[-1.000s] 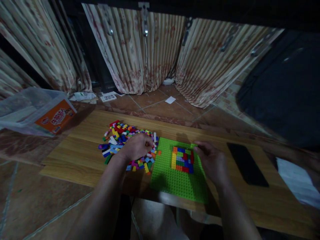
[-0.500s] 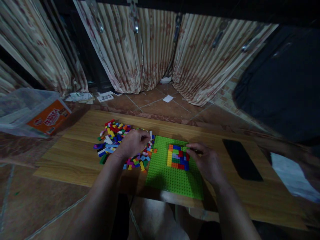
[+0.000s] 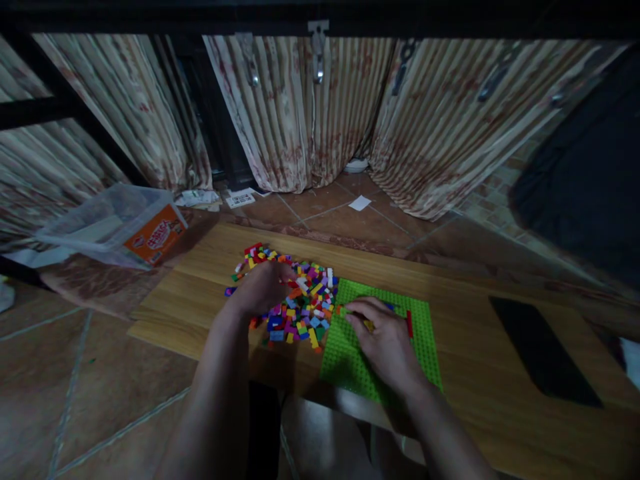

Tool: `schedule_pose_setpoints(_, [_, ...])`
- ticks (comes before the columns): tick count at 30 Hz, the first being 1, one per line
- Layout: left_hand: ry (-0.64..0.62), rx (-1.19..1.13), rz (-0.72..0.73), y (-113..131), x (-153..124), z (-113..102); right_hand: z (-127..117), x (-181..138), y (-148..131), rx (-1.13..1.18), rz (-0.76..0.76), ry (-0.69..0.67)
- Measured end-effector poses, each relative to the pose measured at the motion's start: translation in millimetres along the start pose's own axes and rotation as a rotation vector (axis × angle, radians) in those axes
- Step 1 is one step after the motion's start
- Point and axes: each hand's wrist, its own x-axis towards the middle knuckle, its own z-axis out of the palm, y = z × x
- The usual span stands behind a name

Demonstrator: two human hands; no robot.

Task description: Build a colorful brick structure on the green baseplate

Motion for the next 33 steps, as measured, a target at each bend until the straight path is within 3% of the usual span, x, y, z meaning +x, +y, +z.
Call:
schedule_pose_setpoints(10, [-0.062,0.113,-0.107,18.0,-7.2,-0.1,39.2,12.5,-6.9,0.019,-0.062,-0.036])
schedule_pose_setpoints(22, [0.007,0.09,-0.041,9.6,-5.1,4.4,20.5,7.4,-7.8,-0.02,-0.032,-0.012])
schedule_pose_setpoints(33, [0.022,0.054,-0.075,-6.7,-4.9,-5.3,28.4,8.8,-9.8,0.009,-0.07,-0.026])
